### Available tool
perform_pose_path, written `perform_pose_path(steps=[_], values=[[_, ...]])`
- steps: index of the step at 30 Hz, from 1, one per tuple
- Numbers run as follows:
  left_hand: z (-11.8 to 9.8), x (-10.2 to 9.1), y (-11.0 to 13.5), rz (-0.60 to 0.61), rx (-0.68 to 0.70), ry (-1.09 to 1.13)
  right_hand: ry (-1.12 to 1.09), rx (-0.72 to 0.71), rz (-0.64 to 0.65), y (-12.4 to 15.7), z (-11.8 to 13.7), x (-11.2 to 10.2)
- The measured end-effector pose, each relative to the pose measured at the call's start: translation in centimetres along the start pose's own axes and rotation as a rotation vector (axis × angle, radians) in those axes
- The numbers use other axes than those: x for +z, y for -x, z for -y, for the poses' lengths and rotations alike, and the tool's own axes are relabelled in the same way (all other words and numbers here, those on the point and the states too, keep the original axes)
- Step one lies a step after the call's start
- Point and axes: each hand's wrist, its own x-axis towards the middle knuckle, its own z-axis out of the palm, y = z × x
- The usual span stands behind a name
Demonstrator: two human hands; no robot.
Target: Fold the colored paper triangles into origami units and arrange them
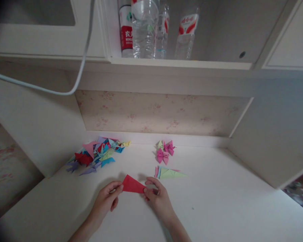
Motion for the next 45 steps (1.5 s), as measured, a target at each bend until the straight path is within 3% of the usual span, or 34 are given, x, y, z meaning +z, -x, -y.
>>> perform_pose_path(steps=[8, 20, 30, 45], values=[[-0.6, 0.3, 0.5, 0.018, -0.02, 0.151, -0.176, 0.03, -0.084, -0.2, -0.1, 0.0], [-0.3, 0.7, 0.4, -0.039, -0.058, 0.377, -0.178, -0.002, -0.116, -0.2, -0.2, 0.1], [-0.3, 0.7, 0.8, -0.064, -0.032, 0.227, -0.151, -0.018, -0.112, -0.4, -0.7, -0.4], [-0.7, 1.0, 0.7, -0.056, -0.056, 0.339, -0.13, -0.063, -0.159, -0.9, -1.2, -1.4]])
